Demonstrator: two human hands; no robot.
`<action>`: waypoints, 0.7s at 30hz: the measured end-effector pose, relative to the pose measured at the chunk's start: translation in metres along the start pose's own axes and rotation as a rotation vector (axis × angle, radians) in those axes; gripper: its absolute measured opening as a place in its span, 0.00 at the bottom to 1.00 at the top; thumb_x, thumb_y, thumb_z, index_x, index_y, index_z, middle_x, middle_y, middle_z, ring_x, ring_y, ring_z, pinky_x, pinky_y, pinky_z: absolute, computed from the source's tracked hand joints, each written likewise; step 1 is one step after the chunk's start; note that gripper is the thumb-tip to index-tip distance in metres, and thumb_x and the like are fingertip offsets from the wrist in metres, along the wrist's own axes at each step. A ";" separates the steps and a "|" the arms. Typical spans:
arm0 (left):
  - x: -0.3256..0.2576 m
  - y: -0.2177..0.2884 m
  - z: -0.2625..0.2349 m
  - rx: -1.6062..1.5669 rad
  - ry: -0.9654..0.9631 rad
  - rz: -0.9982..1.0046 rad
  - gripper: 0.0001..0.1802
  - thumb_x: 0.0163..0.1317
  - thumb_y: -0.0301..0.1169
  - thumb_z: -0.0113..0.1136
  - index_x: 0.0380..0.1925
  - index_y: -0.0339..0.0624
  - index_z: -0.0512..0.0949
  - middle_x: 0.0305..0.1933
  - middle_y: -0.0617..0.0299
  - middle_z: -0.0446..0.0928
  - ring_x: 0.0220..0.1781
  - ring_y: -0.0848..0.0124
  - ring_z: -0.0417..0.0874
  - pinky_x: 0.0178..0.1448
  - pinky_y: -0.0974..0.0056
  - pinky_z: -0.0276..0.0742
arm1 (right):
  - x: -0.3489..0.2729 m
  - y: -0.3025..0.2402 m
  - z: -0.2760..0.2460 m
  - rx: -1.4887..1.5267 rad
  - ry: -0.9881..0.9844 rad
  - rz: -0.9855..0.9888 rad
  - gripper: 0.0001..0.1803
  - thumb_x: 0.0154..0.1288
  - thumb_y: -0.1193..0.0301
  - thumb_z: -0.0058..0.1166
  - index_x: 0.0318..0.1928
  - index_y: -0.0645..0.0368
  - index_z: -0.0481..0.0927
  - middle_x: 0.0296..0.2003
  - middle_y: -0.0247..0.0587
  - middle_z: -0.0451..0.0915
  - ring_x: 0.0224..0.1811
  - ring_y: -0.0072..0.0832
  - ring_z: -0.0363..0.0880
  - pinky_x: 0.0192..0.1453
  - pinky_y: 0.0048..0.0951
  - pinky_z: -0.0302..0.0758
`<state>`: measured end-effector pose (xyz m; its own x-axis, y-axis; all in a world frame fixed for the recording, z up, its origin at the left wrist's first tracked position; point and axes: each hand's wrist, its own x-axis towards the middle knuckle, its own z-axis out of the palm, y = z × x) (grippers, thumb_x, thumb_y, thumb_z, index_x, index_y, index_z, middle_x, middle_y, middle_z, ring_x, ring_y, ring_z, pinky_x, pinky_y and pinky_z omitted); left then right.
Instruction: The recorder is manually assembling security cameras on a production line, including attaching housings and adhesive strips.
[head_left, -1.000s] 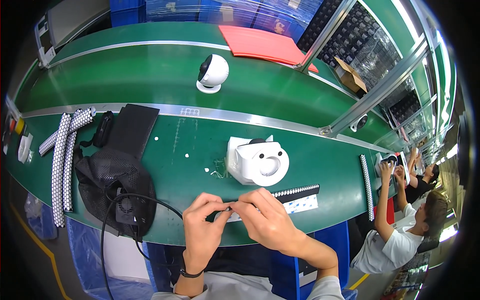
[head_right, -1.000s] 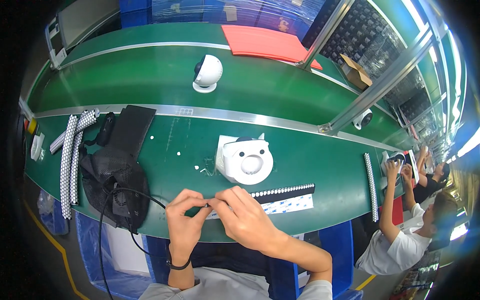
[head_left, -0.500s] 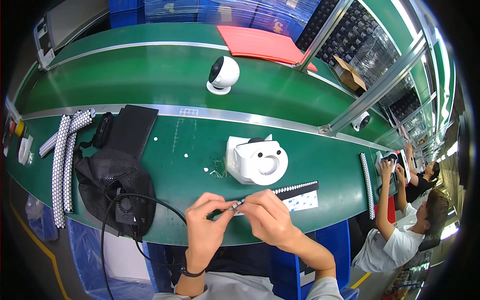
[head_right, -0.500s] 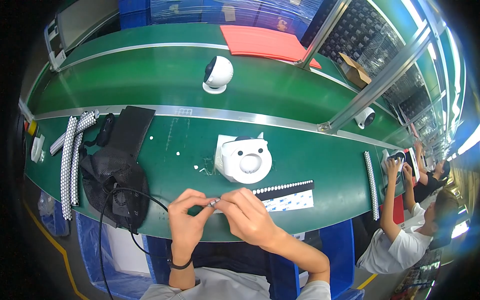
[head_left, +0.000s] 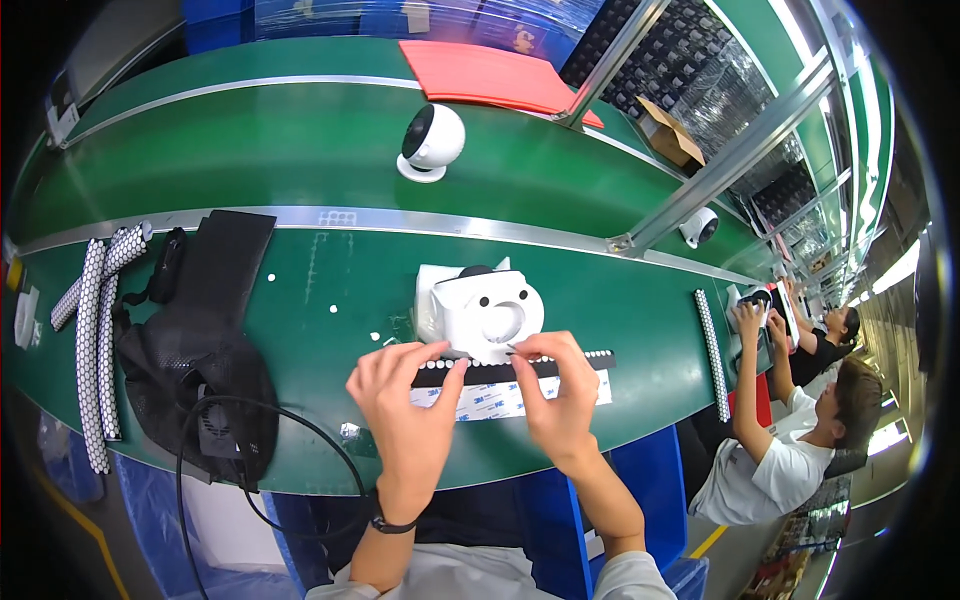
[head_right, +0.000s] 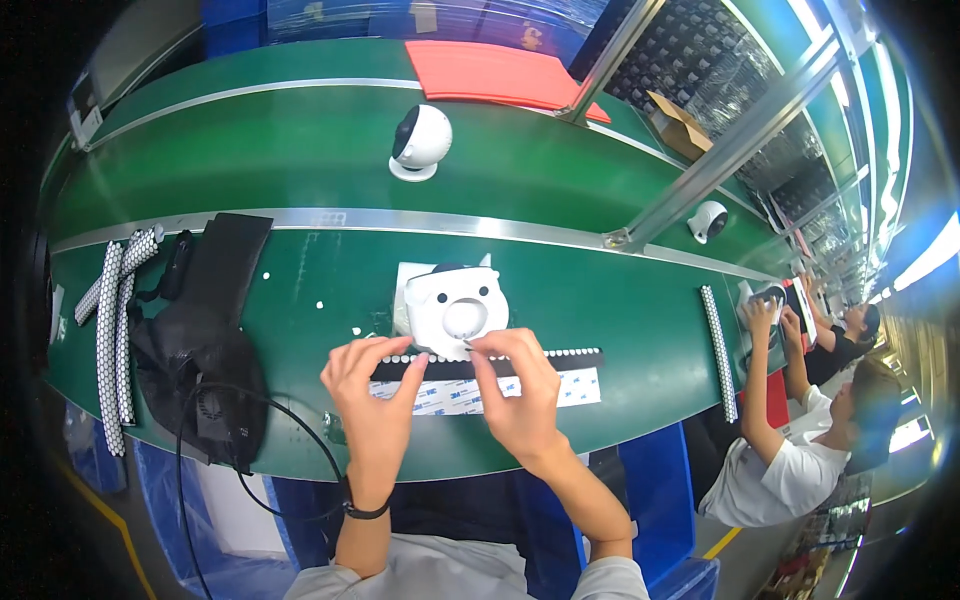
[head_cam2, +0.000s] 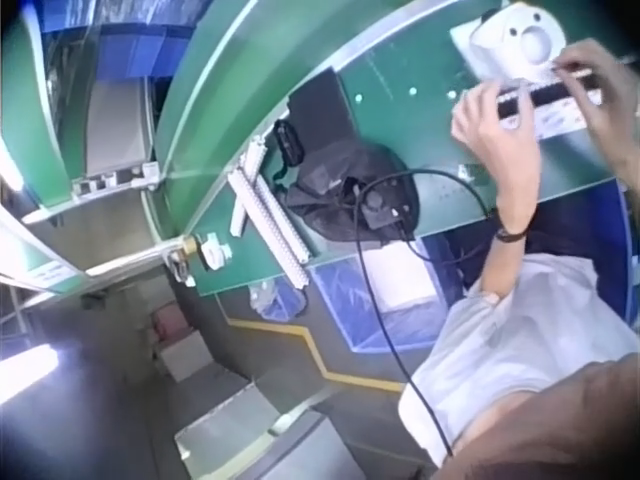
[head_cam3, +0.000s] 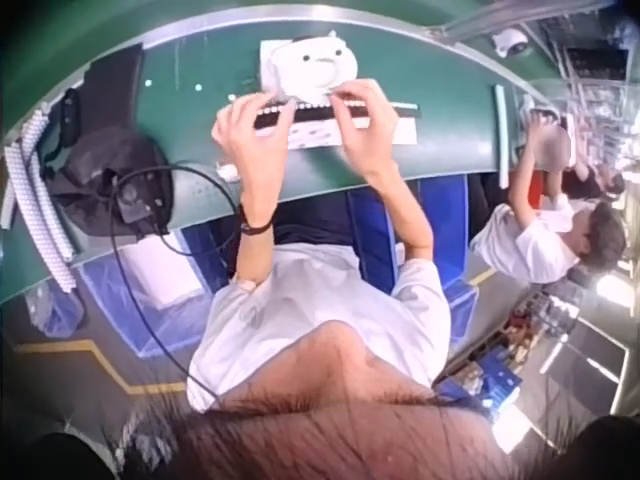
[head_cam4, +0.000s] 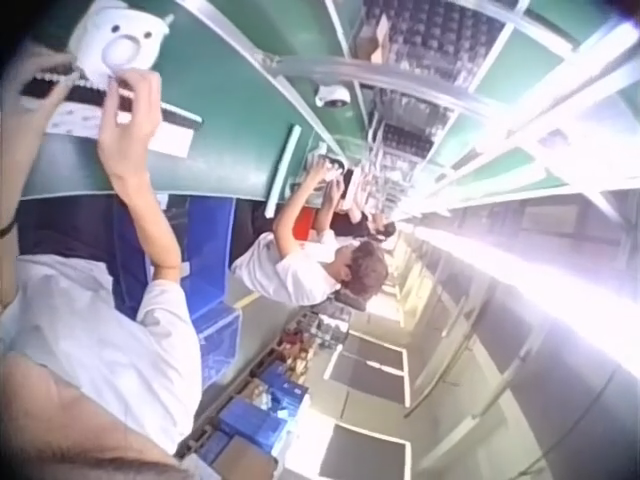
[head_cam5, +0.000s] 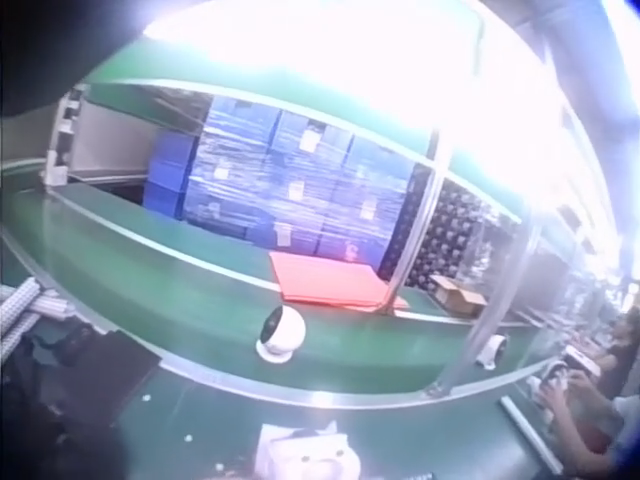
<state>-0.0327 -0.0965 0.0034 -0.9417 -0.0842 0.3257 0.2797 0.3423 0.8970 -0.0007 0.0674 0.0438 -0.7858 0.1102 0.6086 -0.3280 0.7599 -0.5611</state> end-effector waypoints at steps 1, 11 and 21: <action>0.001 0.000 0.004 0.014 0.000 0.019 0.14 0.58 0.34 0.81 0.44 0.47 0.90 0.45 0.65 0.83 0.57 0.61 0.78 0.69 0.53 0.63 | 0.001 0.001 0.001 0.003 -0.003 0.000 0.11 0.63 0.88 0.66 0.44 0.67 0.84 0.40 0.45 0.86 0.39 0.31 0.84 0.47 0.30 0.80; -0.005 -0.003 0.009 -0.118 -0.148 -0.054 0.06 0.61 0.33 0.79 0.37 0.50 0.91 0.33 0.73 0.82 0.44 0.68 0.77 0.58 0.57 0.62 | 0.011 -0.003 0.005 0.021 -0.116 0.081 0.12 0.64 0.86 0.66 0.47 0.66 0.85 0.38 0.43 0.87 0.36 0.30 0.84 0.47 0.30 0.79; -0.005 -0.007 0.024 -0.163 -0.172 -0.026 0.06 0.61 0.30 0.76 0.37 0.46 0.90 0.35 0.70 0.84 0.45 0.65 0.77 0.59 0.57 0.62 | 0.011 -0.004 0.007 -0.044 -0.156 0.028 0.14 0.62 0.87 0.67 0.48 0.65 0.84 0.36 0.43 0.86 0.39 0.33 0.84 0.46 0.32 0.80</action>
<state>-0.0341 -0.0759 -0.0116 -0.9630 0.0741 0.2591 0.2686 0.1850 0.9453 -0.0120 0.0606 0.0487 -0.8675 0.0339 0.4963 -0.2839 0.7855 -0.5498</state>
